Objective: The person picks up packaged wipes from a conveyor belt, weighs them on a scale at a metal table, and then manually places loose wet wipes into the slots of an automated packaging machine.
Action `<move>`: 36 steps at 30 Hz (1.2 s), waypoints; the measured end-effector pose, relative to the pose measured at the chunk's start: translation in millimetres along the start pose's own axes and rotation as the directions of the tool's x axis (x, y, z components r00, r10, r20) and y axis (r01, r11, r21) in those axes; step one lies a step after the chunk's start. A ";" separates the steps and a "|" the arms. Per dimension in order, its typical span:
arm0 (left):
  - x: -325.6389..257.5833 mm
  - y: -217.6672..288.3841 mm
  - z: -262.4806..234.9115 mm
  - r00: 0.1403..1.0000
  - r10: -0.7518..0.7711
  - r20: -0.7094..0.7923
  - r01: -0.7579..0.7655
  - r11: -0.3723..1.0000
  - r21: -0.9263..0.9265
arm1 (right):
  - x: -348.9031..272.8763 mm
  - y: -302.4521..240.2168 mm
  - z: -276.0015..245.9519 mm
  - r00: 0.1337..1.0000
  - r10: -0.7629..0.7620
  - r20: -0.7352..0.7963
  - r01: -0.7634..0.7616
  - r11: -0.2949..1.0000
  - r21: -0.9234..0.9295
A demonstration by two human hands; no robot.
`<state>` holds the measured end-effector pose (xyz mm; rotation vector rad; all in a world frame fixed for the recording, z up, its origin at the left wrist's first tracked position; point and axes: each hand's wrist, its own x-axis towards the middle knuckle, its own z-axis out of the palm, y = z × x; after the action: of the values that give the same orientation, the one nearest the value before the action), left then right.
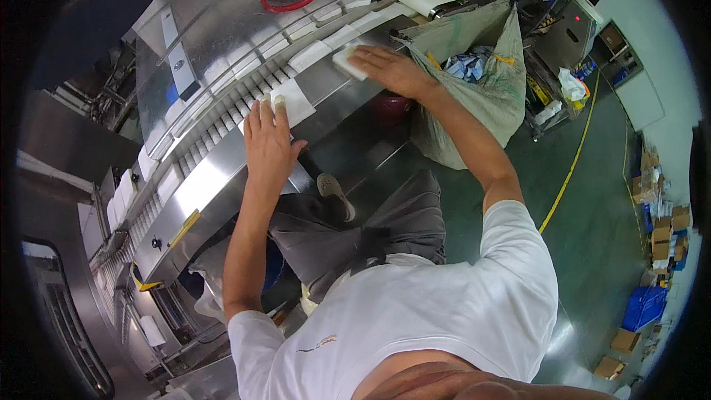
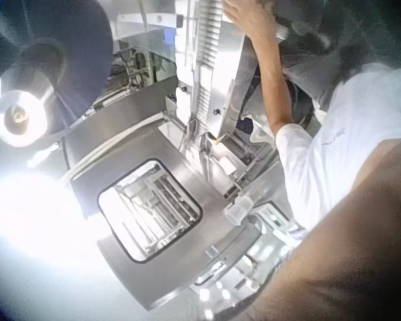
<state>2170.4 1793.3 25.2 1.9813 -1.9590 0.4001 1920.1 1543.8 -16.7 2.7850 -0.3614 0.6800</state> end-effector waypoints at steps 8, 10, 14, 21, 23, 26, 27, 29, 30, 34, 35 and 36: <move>18.9 -3.0 40.7 0.999 0.043 0.010 -0.044 0.969 0.244 | -15.3 62.2 10.9 0.997 0.073 -0.018 -0.074 0.989 -0.125; 16.3 -3.3 43.7 0.998 0.059 0.017 -0.062 0.949 0.310 | -10.2 61.4 5.6 0.997 0.077 0.027 -0.076 0.996 -0.044; 26.3 9.4 52.5 0.999 0.012 -0.035 -0.003 0.972 0.236 | -18.5 64.9 5.9 0.999 0.032 0.042 -0.032 0.999 0.013; 86.4 65.4 96.6 0.999 -0.006 -0.049 0.016 0.982 0.189 | -26.1 63.2 15.9 0.999 0.032 0.043 -0.028 0.995 -0.097; 99.0 61.8 117.7 0.995 0.004 -0.101 0.013 0.986 0.164 | -16.1 54.7 16.9 0.997 0.065 0.046 -0.063 0.997 -0.044; 116.7 77.6 116.6 0.992 0.030 -0.123 -0.022 0.998 0.067 | -22.8 59.4 12.6 0.988 0.123 0.094 -0.124 0.992 0.000; 119.3 82.0 118.0 0.989 0.043 -0.143 -0.037 0.998 0.046 | -27.8 62.7 11.8 0.988 0.125 0.091 -0.125 0.992 -0.005; 121.8 84.8 122.3 0.983 0.047 -0.177 -0.045 0.999 0.012 | -27.0 65.9 14.1 0.990 0.109 0.086 -0.109 0.994 0.000; 120.7 84.3 124.6 0.980 0.044 -0.192 -0.042 0.999 0.017 | -25.6 64.9 15.8 0.993 0.099 0.070 -0.100 0.995 0.003; 118.8 83.3 136.3 0.969 0.022 -0.245 -0.015 0.999 0.028 | -21.8 64.4 13.2 0.998 0.057 0.042 -0.059 0.997 0.056; 118.5 83.7 138.2 0.966 0.018 -0.256 -0.011 1.000 0.029 | -22.9 65.1 14.1 0.998 0.050 0.043 -0.054 0.996 0.078; 119.7 87.7 138.4 0.964 0.032 -0.264 -0.024 0.999 0.034 | -27.1 68.4 15.2 0.997 0.060 0.052 -0.063 0.996 0.056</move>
<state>2081.0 1626.3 -47.5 1.8122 -1.8236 0.6688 1882.8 1480.0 -30.3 2.8604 -0.4466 0.6445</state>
